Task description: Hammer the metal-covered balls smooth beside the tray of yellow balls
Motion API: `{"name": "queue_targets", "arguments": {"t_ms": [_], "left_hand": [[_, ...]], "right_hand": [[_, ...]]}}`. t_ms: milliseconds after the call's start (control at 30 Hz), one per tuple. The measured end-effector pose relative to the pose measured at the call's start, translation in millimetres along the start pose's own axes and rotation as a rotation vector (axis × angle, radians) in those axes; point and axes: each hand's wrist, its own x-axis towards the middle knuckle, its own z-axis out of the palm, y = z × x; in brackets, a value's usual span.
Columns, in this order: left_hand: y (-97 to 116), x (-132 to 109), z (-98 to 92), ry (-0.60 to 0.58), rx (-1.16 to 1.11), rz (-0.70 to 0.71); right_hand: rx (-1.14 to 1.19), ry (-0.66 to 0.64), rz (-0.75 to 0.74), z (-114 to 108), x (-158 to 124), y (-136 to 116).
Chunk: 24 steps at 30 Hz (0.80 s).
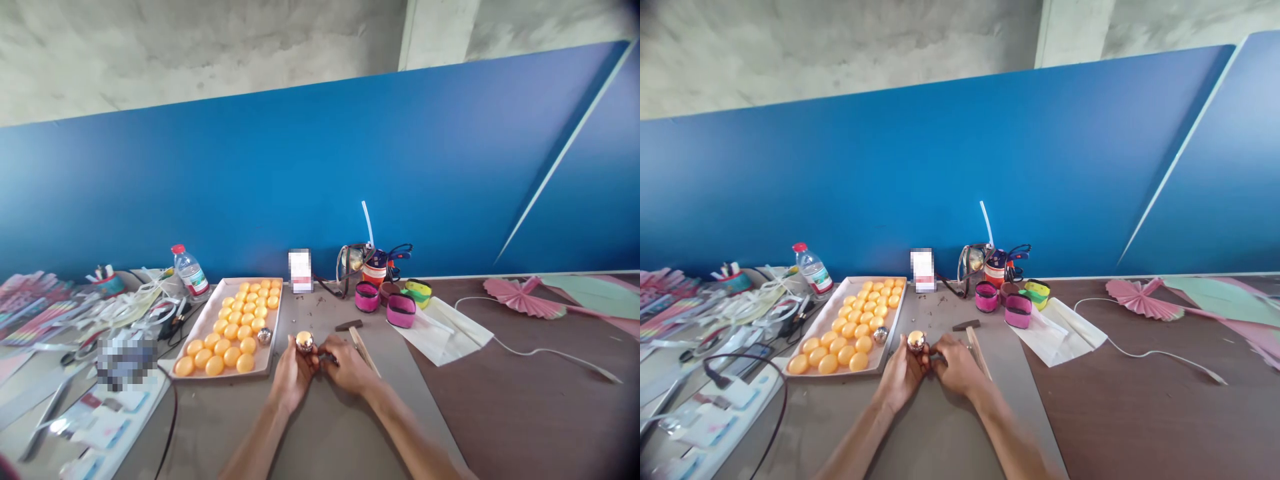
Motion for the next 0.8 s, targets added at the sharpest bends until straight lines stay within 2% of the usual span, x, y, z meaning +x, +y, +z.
{"name": "queue_targets", "arguments": {"t_ms": [100,233,433,633,800], "left_hand": [[1,1,-2.1,0.013,-0.005,0.018],[0,2,-4.7,-0.009,0.016,0.023],[-2,2,-5.9,-0.006,0.05,0.044],[-1,2,-5.5,0.012,0.052,0.045],[0,3,-6.2,0.04,0.063,0.062]], "right_hand": [[-0.292,-0.036,-0.046,3,-3,-5],[-0.501,-0.088,-0.018,8,-3,-2],[-0.565,-0.155,-0.002,14,0,2],[-0.606,-0.059,0.036,8,-4,-5],[-0.678,0.008,0.15,4,-6,-4]]}}
